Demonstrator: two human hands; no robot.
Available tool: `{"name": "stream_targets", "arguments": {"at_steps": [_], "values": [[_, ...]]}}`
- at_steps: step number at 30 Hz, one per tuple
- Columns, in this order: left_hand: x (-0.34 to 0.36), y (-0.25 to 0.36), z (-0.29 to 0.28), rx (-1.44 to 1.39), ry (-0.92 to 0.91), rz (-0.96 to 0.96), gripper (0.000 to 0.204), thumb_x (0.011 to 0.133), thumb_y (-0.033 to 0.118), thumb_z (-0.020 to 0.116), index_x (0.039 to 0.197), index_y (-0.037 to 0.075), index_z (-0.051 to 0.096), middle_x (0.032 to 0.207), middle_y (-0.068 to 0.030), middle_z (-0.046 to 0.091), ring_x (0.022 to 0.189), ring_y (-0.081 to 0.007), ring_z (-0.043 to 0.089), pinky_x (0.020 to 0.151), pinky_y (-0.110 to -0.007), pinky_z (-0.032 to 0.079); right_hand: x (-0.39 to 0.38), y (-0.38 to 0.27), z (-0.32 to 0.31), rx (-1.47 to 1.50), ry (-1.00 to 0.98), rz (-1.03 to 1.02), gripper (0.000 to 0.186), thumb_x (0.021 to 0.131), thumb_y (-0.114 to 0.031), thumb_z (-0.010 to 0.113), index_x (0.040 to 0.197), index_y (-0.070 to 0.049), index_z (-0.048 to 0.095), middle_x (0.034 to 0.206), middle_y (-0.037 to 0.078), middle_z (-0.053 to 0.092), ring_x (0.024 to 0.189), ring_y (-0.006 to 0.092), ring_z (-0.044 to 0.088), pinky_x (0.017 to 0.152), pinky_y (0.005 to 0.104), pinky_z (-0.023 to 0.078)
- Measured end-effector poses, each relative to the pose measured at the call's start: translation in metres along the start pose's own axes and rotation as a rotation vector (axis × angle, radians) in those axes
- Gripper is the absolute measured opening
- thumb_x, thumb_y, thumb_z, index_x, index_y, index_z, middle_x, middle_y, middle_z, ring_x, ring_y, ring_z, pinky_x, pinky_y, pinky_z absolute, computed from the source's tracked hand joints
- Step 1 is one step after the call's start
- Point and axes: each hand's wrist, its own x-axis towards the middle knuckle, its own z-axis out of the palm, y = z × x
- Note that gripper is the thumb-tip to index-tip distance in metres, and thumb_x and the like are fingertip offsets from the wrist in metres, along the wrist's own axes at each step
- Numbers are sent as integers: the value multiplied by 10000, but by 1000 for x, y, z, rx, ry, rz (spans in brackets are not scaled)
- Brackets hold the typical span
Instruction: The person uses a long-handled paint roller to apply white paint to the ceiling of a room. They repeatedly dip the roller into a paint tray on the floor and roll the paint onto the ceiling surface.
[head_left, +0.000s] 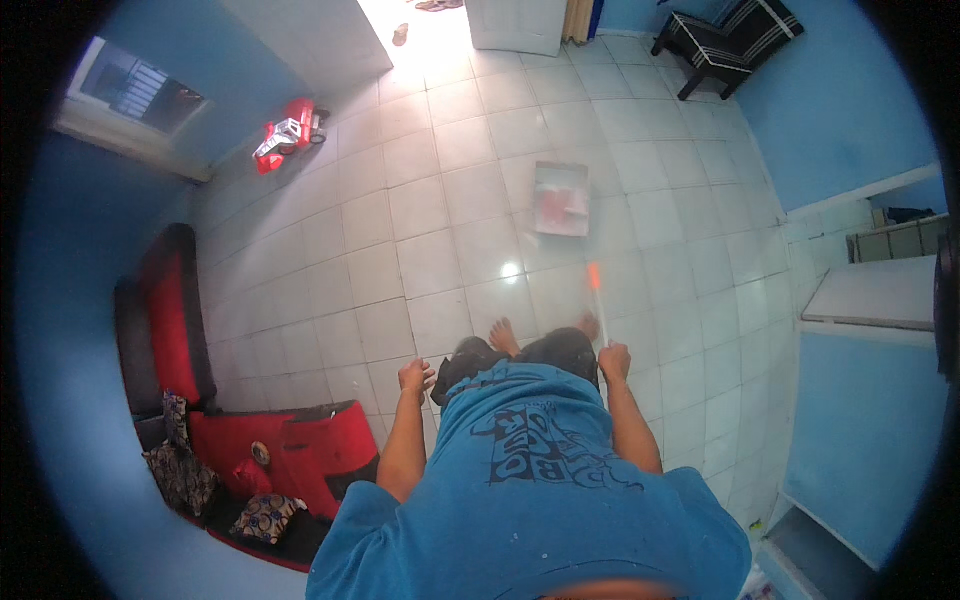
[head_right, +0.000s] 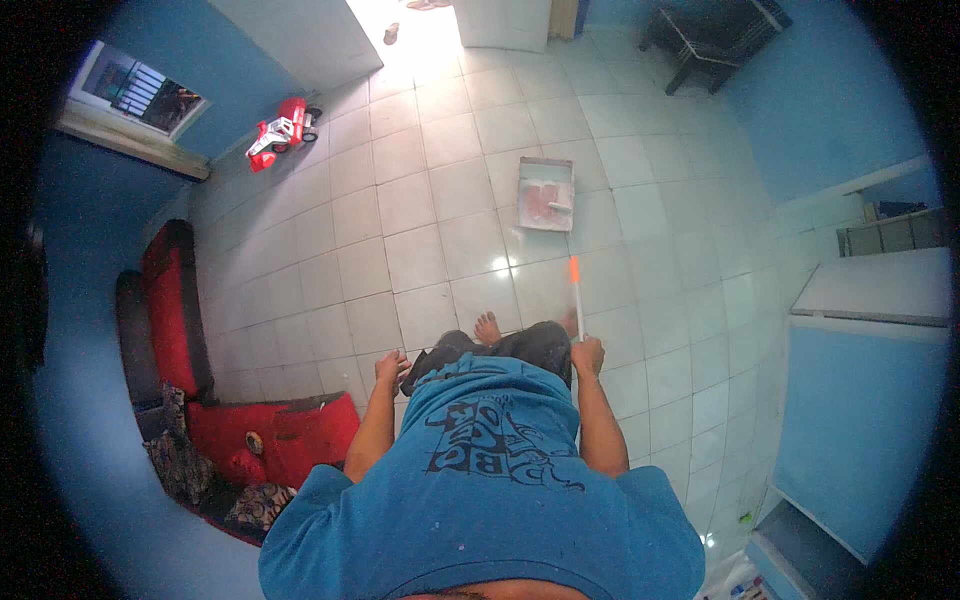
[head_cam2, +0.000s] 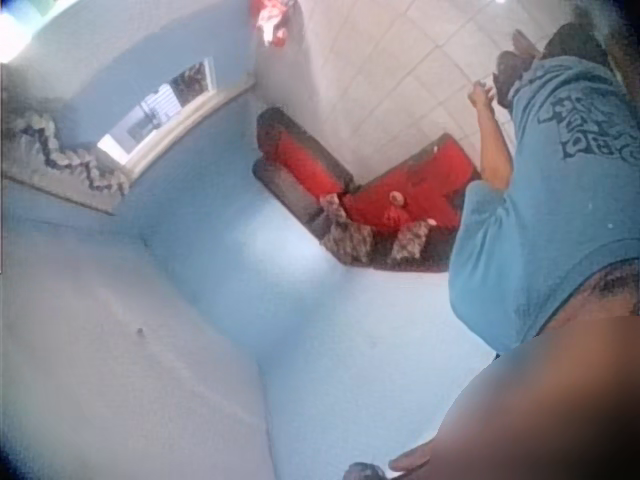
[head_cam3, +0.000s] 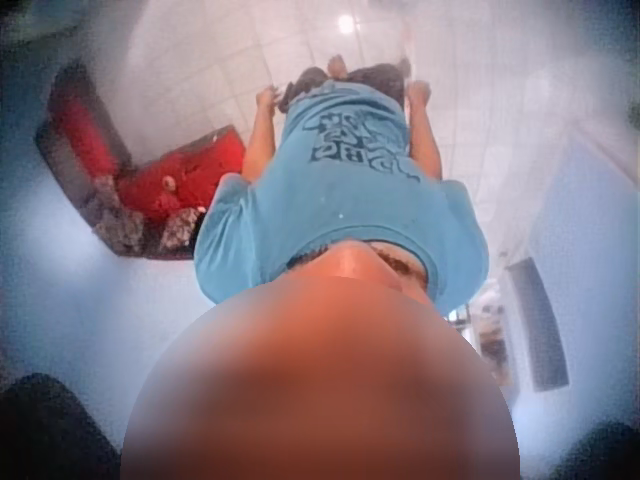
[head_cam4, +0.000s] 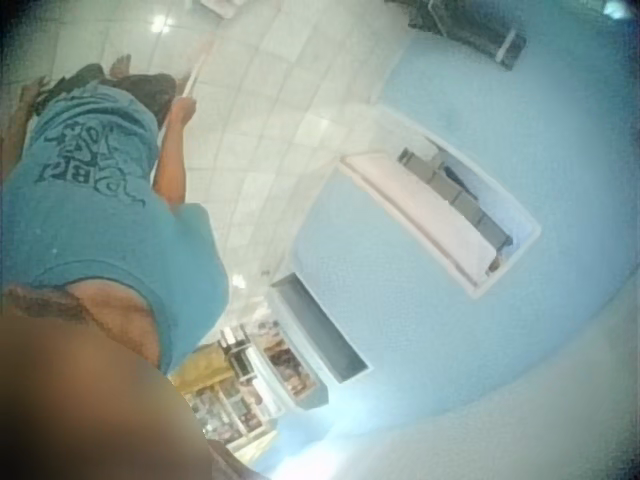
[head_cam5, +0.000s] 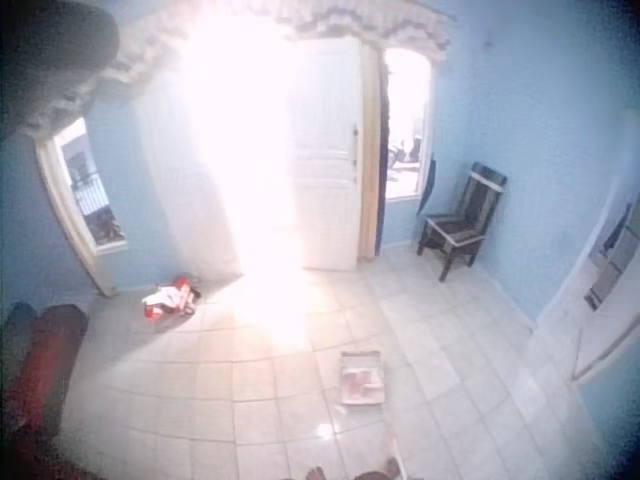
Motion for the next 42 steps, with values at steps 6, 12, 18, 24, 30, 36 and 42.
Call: {"name": "stream_targets", "arguments": {"at_steps": [6, 12, 18, 24, 30, 36, 42], "values": [[9, -62, -7, 67, 59, -50, 352, 988, 274, 605, 1262, 56, 644, 1039, -97, 693, 849, -247, 676, 657, -422, 531, 50, -48, -20, -44, 19, -28, 360, 865, -184, 567, 1118, 1, 745, 1135, 291, 707, 1095, 468, 675, 956, 500, 542], [14, -149, -15, 1060, 15, 294, 297, 960, 344, 627, 1054, 96, 761, 959, -106, 725, 838, -284, 702, 723, -460, 553, 120, -57, -22, -3, 98, -104, 335, 823, -178, 595, 1068, -5, 745, 1096, 296, 708, 1046, 490, 677, 912, 535, 542], [20, -141, -11, 1168, -93, 318, 344, 1002, 320, 620, 1186, 46, 716, 1047, -124, 735, 908, -263, 709, 788, -395, 570, 81, -51, -32, 52, 214, -193, 346, 855, -206, 560, 1052, 25, 727, 1094, 311, 692, 1027, 498, 663, 924, 551, 521], [42, -34, 63, 495, -183, 116, 380, 997, 336, 627, 1231, 45, 699, 1088, -117, 735, 931, -253, 712, 797, -383, 573, 26, 70, 33, -97, 266, -257, 360, 931, -295, 585, 987, 30, 729, 978, 292, 708, 913, 470, 690, 817, 556, 544], [58, 97, 142, 532, -274, 179, 420, 991, 351, 633, 1275, 45, 681, 1130, -110, 734, 953, -243, 715, 807, -371, 576, -47, 99, 56, 410, 307, 31, 412, 935, -310, 598, 1001, 84, 698, 914, 287, 715, 884, 487, 696, 805, 552, 552], [50, 118, 177, 661, -380, 266, 465, 986, 367, 639, 1319, 44, 664, 1171, -104, 734, 976, -233, 718, 816, -359, 579, -110, 89, 27, 438, 401, -110, 405, 963, -330, 568, 1001, 52, 694, 938, 285, 707, 890, 493, 677, 796, 552, 535], [3, 125, 260, 700, -729, 579, 518, 1028, 343, 590, 1448, 43, 560, 1301, -83, 688, 1025, -216, 710, 856, -349, 580, -145, 89, 23, 463, 468, -224, 402, 990, -351, 538, 1001, 21, 690, 961, 283, 700, 896, 498, 658, 786, 552, 519]]}}
